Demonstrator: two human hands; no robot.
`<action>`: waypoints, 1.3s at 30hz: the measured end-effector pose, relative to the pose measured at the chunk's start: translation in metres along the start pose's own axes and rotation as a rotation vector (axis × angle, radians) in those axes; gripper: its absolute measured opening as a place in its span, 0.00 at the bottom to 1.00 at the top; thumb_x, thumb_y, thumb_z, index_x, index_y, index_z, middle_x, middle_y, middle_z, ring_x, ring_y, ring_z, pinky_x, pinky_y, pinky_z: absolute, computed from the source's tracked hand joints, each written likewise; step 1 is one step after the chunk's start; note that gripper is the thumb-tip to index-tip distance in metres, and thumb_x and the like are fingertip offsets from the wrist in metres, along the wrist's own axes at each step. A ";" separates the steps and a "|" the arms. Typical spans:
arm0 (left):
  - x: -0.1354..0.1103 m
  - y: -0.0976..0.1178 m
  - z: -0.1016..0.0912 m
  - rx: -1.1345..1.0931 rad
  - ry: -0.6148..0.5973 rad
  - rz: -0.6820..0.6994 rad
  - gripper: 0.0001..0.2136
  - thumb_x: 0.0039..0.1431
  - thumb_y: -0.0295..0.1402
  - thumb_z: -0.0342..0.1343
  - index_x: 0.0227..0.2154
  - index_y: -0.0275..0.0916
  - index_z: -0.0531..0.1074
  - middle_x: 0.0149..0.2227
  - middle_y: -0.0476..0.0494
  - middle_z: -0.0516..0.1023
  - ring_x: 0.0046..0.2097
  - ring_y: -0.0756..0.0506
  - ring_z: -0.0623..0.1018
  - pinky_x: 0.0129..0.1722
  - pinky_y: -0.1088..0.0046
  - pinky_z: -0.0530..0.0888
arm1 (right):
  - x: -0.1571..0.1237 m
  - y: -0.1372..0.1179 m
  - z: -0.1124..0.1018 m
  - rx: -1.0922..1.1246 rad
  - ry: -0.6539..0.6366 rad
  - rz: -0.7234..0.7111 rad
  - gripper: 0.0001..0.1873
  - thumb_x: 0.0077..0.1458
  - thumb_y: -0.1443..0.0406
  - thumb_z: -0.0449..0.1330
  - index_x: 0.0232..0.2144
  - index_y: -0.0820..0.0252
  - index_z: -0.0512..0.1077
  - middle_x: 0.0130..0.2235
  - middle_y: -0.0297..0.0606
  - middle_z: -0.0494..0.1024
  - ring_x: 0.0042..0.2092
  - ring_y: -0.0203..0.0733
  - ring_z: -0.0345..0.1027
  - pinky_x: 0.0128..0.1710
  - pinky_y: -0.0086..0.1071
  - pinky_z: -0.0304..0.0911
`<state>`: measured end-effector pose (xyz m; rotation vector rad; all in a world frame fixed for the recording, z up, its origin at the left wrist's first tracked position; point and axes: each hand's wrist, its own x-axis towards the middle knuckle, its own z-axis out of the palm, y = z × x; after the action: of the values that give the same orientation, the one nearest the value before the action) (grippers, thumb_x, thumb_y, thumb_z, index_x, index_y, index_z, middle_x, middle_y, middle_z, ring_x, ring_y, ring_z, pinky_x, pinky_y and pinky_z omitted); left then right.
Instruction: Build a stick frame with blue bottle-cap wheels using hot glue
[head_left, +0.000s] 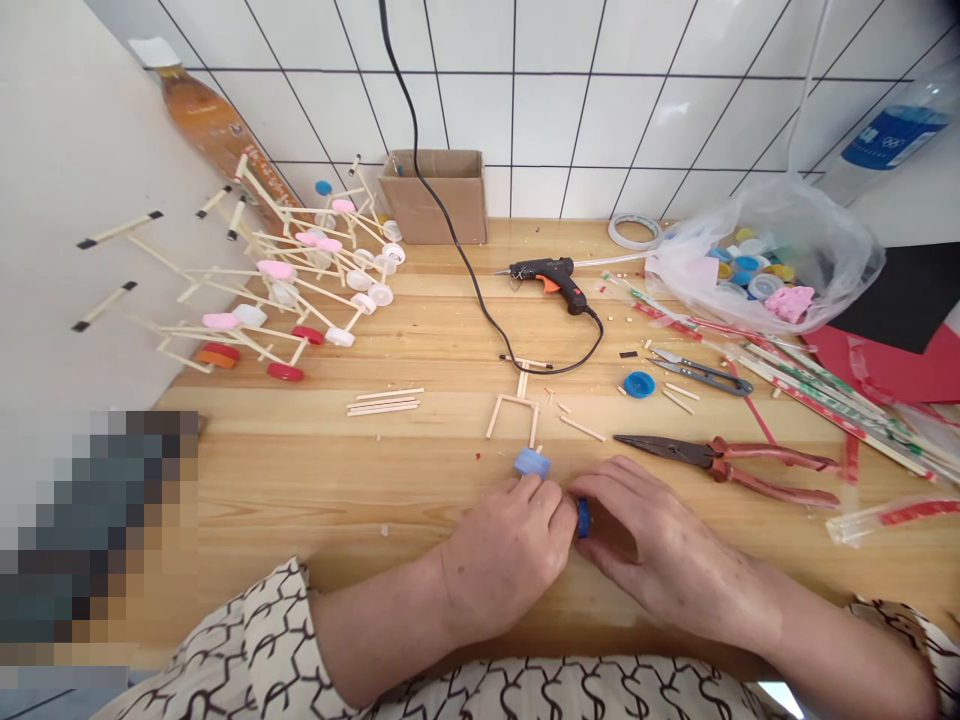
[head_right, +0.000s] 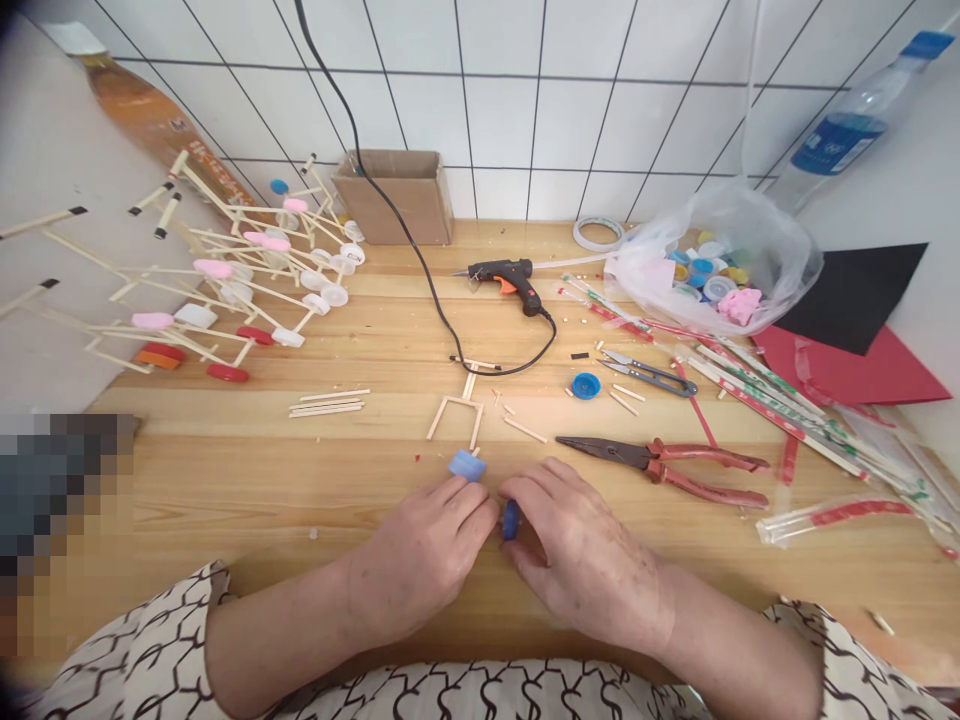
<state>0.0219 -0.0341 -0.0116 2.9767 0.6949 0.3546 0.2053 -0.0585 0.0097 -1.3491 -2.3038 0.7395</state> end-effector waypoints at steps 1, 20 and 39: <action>0.000 0.000 0.000 -0.001 -0.001 -0.002 0.09 0.56 0.20 0.42 0.33 0.31 0.67 0.29 0.41 0.70 0.31 0.44 0.68 0.29 0.68 0.69 | 0.000 0.000 0.000 -0.001 -0.005 0.002 0.17 0.48 0.75 0.58 0.42 0.58 0.68 0.37 0.41 0.75 0.40 0.46 0.68 0.39 0.41 0.66; -0.001 0.000 -0.001 -0.016 -0.037 -0.006 0.07 0.54 0.21 0.45 0.35 0.31 0.67 0.30 0.41 0.70 0.32 0.43 0.69 0.30 0.67 0.68 | 0.000 -0.002 0.000 0.004 -0.010 0.000 0.16 0.48 0.73 0.59 0.41 0.58 0.68 0.36 0.41 0.74 0.40 0.47 0.68 0.39 0.42 0.66; 0.004 -0.027 -0.026 -0.470 0.180 -0.344 0.05 0.57 0.29 0.51 0.27 0.37 0.69 0.28 0.47 0.74 0.31 0.49 0.72 0.32 0.73 0.69 | -0.001 0.025 -0.030 0.333 -0.119 0.225 0.27 0.42 0.75 0.52 0.47 0.56 0.66 0.46 0.40 0.74 0.48 0.44 0.67 0.49 0.42 0.64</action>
<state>0.0074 -0.0081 0.0115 2.3536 0.9653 0.6580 0.2394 -0.0414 0.0179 -1.4491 -2.0137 1.2436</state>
